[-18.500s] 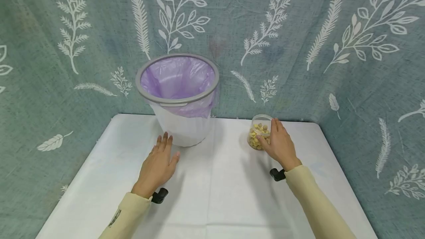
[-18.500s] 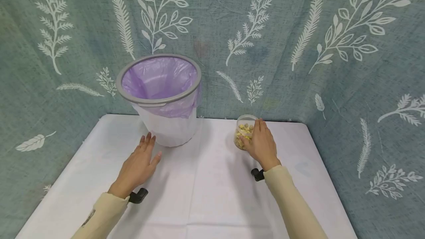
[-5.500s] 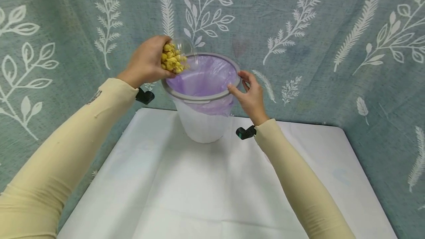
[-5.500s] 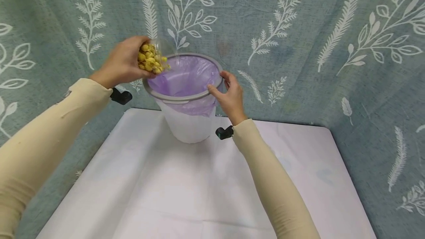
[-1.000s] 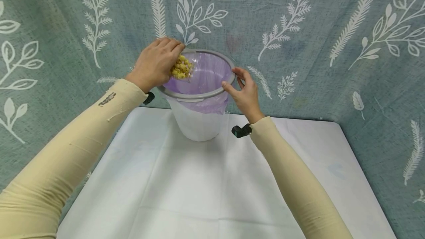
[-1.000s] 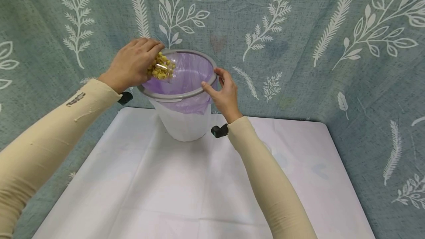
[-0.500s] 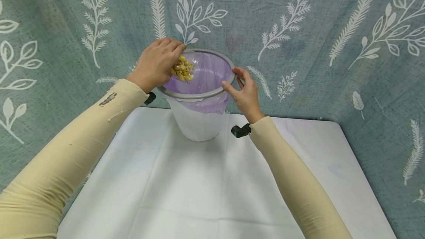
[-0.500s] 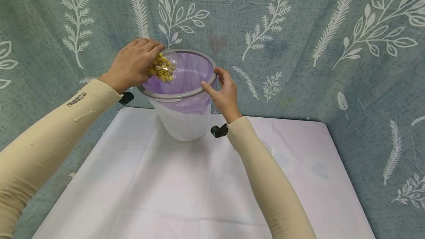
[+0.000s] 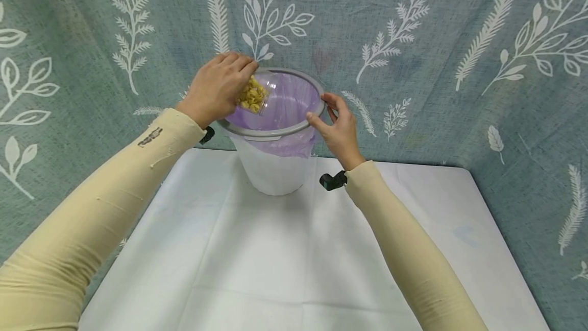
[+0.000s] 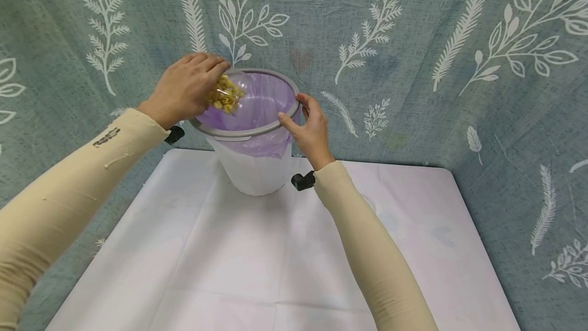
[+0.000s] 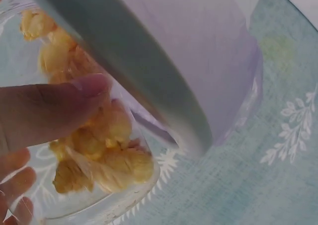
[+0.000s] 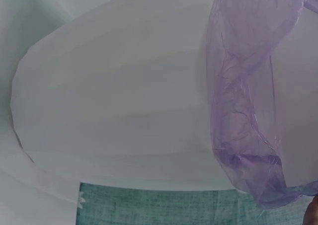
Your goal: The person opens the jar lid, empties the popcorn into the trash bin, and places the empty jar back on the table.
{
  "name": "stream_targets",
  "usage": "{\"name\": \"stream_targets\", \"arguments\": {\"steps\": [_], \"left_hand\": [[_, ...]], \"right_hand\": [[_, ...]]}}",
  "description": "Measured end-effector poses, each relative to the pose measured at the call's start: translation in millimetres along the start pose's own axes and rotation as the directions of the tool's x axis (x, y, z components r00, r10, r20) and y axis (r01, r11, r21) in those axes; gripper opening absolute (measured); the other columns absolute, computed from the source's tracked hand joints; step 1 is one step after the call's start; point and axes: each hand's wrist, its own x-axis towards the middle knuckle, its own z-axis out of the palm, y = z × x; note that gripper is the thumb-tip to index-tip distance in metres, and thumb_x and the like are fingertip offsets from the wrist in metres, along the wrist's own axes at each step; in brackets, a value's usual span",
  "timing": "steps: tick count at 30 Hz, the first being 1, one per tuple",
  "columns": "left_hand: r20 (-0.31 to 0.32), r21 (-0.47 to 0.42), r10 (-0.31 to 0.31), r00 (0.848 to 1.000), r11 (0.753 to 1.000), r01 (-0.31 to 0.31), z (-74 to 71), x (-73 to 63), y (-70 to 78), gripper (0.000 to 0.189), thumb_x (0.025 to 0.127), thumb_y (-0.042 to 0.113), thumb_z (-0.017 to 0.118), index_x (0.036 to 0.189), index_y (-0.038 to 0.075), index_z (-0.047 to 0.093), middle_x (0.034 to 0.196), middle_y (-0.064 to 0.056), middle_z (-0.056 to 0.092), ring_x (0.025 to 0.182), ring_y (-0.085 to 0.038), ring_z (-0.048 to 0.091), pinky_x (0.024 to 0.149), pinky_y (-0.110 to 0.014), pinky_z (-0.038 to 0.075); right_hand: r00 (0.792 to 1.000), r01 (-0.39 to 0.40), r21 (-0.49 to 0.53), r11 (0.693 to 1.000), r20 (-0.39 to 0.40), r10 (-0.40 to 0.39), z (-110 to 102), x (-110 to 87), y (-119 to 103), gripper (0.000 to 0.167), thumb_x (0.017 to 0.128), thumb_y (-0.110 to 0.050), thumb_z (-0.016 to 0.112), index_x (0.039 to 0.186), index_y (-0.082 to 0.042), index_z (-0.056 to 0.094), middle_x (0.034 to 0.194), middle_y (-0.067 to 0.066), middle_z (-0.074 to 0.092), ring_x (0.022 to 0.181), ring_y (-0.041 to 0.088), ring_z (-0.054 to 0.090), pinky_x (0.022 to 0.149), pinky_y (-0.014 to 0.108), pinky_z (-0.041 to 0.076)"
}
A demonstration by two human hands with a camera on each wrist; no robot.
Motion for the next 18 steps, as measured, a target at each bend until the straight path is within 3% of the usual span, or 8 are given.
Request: {"name": "stream_targets", "arguments": {"steps": [8, 13, 18], "left_hand": [[-0.047, 0.006, 0.056, 0.997, 0.998, -0.056, 1.4, 0.8, -0.3, 0.059, 0.088, -0.011, 0.064, 0.145, -0.008, 0.050, 0.144, -0.027, 0.055, 0.138, -0.044, 0.047, 0.124, -0.053, 0.030], [-0.051, 0.006, 0.072, 0.996, 0.997, -0.072, 1.7, 1.3, 0.5, 0.060, 0.087, -0.015, 0.062, 0.145, -0.008, 0.051, 0.144, -0.027, 0.055, 0.139, -0.044, 0.046, 0.125, -0.051, 0.028], [-0.027, 0.015, 0.066, 0.997, 0.998, -0.065, 0.5, 2.4, 2.2, 0.064, 0.084, -0.016, 0.063, 0.146, -0.008, 0.051, 0.146, -0.026, 0.055, 0.140, -0.043, 0.046, 0.126, -0.051, 0.028]], "right_hand": [[1.000, -0.005, 0.028, 1.000, 0.006, 0.005, 0.0, -3.3, -15.2, 0.063, 0.097, -0.006, 0.075, 0.149, 0.011, 0.044, 0.153, 0.027, 0.048, 0.144, 0.038, 0.042, 0.125, 0.042, 0.032], [0.999, -0.036, 0.022, 0.999, 0.007, 0.036, -0.3, -8.2, -32.8, 0.060, 0.098, -0.007, 0.074, 0.149, 0.009, 0.046, 0.154, 0.022, 0.049, 0.146, 0.032, 0.043, 0.124, 0.035, 0.032], [0.999, -0.045, 0.013, 0.999, 0.003, 0.044, -0.2, -8.6, -32.0, 0.060, 0.097, -0.008, 0.074, 0.149, 0.006, 0.046, 0.155, 0.019, 0.049, 0.146, 0.028, 0.043, 0.124, 0.031, 0.031]]}}
